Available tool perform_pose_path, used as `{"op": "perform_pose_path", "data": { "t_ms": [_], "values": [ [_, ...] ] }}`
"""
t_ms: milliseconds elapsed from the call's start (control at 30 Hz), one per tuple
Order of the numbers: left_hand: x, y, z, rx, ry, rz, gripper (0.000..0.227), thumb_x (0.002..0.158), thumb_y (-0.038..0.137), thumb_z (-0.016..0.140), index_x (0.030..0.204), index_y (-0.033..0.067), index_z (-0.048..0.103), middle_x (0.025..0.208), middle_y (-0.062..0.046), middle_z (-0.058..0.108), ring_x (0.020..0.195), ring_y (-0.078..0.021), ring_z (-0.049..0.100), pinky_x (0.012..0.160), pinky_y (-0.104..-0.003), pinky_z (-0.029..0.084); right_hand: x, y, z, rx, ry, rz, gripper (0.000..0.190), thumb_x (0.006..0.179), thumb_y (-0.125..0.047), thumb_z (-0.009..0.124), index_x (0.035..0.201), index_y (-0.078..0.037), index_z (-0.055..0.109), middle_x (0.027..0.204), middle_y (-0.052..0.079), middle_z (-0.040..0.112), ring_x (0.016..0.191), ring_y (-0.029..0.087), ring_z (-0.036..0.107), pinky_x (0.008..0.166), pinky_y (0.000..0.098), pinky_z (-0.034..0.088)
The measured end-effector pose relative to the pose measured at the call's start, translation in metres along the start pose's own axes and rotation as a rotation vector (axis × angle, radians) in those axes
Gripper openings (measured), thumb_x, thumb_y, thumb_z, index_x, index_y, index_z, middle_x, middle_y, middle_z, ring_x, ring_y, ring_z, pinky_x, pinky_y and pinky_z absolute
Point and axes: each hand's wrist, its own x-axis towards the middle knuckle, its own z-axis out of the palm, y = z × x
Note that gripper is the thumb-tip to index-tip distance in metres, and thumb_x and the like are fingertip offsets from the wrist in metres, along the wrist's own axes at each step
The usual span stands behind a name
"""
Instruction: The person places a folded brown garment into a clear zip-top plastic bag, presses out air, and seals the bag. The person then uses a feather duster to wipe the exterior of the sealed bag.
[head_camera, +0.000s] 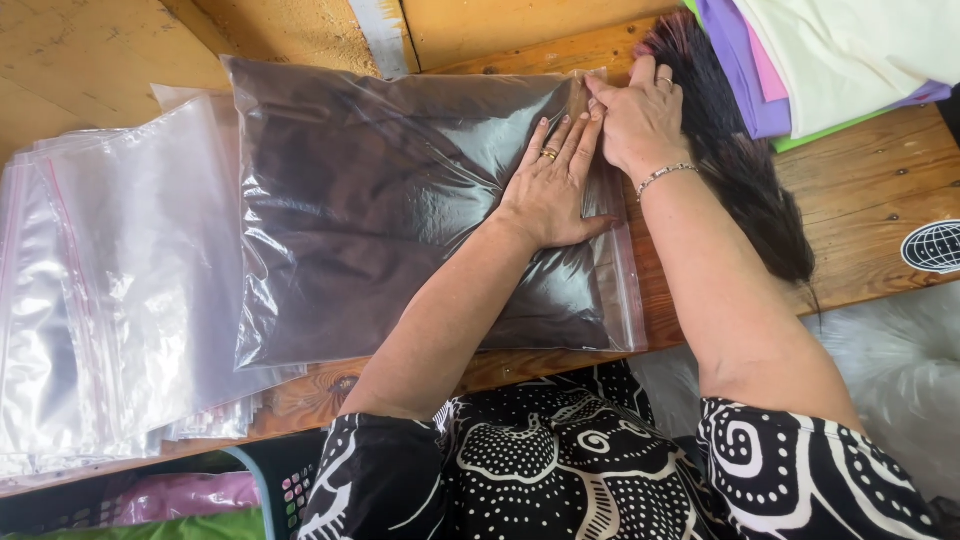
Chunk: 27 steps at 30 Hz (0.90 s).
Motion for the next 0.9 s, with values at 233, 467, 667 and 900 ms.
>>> {"op": "perform_pose_path", "data": {
  "t_ms": [233, 467, 667, 900],
  "values": [
    [0.001, -0.005, -0.002, -0.151, -0.099, -0.049, 0.110, 0.090, 0.080, 0.033, 0.160, 0.0034, -0.005, 0.170, -0.019, 0.016, 0.159, -0.0288, 0.011, 0.126, -0.047, -0.010, -0.013, -0.001, 0.023, -0.113, -0.057, 0.030, 0.078, 0.087, -0.004, 0.055, 0.160, -0.028, 0.039, 0.139, 0.020, 0.040, 0.132, 0.047, 0.032, 0.109, 0.0605, 0.028],
    [0.009, -0.010, 0.018, -0.158, -0.051, -0.036, 0.078, 0.096, 0.050, 0.006, 0.162, 0.0089, 0.015, 0.170, -0.015, 0.019, 0.158, -0.0302, 0.009, 0.126, -0.048, -0.010, -0.032, 0.028, 0.016, 0.223, 0.188, -0.151, 0.048, 0.109, -0.016, 0.049, 0.151, 0.006, 0.050, 0.121, 0.024, 0.054, 0.106, 0.042, 0.059, 0.097, 0.0509, 0.047],
    [0.005, -0.003, -0.004, -0.085, -0.144, -0.040, 0.070, 0.098, 0.042, 0.026, 0.163, 0.0199, 0.016, 0.170, -0.018, 0.010, 0.158, -0.0335, 0.006, 0.124, -0.051, -0.011, -0.094, 0.015, 0.010, 0.002, 0.160, -0.245, 0.031, 0.104, -0.012, 0.061, 0.132, -0.007, 0.073, 0.091, 0.010, 0.050, 0.085, 0.026, 0.051, 0.075, 0.0391, 0.050],
    [0.003, 0.005, -0.019, -0.054, -0.215, -0.073, 0.068, 0.101, 0.054, 0.020, 0.163, 0.0273, 0.021, 0.170, -0.018, 0.003, 0.158, -0.0328, 0.001, 0.125, -0.052, -0.010, -0.126, 0.033, 0.061, -0.244, 0.387, -0.354, 0.032, 0.096, -0.019, 0.065, 0.125, -0.006, 0.073, 0.096, 0.011, 0.050, 0.077, 0.033, 0.056, 0.073, 0.0476, 0.051]
  ]
}}
